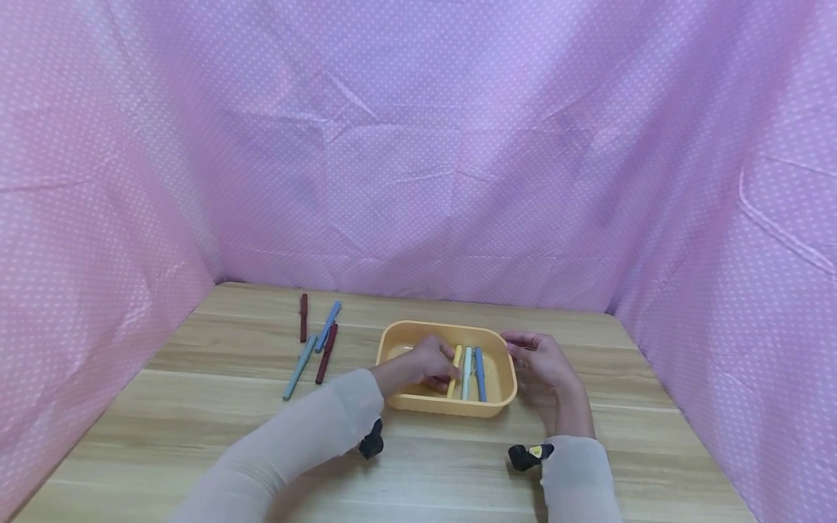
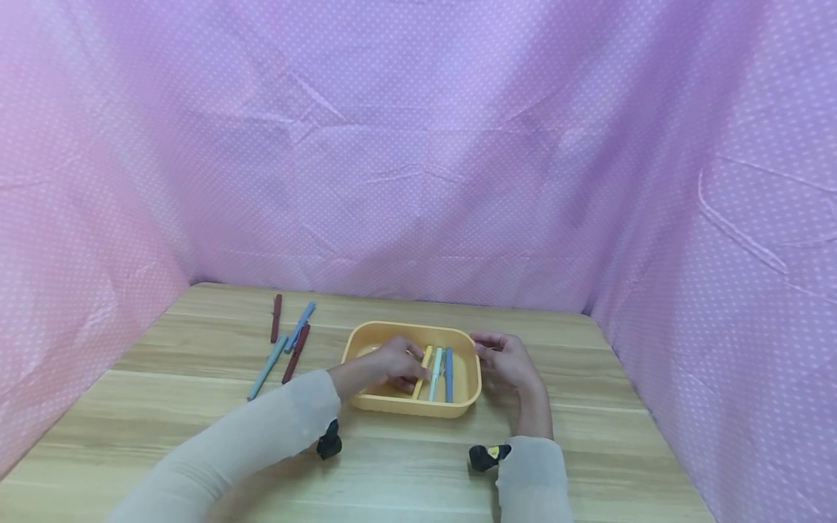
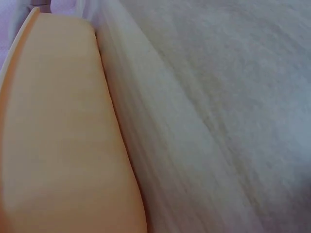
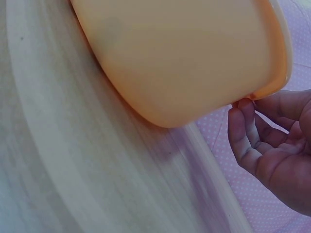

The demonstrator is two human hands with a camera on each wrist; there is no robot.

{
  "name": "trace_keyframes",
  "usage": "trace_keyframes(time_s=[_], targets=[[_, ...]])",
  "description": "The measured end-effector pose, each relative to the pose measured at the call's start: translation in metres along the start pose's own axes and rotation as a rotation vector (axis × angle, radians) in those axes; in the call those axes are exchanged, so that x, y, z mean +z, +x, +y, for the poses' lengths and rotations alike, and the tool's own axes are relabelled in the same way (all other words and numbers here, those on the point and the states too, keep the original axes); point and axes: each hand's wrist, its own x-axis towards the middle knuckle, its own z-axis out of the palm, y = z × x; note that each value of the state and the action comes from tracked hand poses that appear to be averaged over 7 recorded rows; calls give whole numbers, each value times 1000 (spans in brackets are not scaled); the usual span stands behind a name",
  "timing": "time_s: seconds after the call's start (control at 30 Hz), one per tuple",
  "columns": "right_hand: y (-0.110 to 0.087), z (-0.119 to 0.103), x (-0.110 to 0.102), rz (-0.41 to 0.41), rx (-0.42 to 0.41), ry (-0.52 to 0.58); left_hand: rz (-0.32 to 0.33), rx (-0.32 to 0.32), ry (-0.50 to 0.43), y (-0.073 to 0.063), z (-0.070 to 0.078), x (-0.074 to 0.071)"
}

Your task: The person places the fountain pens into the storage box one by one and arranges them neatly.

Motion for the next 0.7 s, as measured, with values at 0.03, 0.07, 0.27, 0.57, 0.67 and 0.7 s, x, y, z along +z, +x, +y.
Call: trace_keyframes(time_s=[0.03, 0.07, 0.27, 0.57, 0.67, 0.7], targets=[[0, 0, 0, 0, 2, 0, 12, 1, 4, 0, 0, 1], [0, -1, 0, 0, 2, -1, 25, 3, 8, 0, 0, 3], [0, -2, 0, -1, 6, 0, 80, 10, 24, -4, 3, 9], [0, -1, 0, 1, 10, 1, 106, 40, 64, -3, 1, 14], [1, -1, 1, 7, 15, -1, 94, 49, 77, -2, 0, 14], [1, -1, 1, 6, 14, -4, 91, 47, 73, -2, 1, 13]])
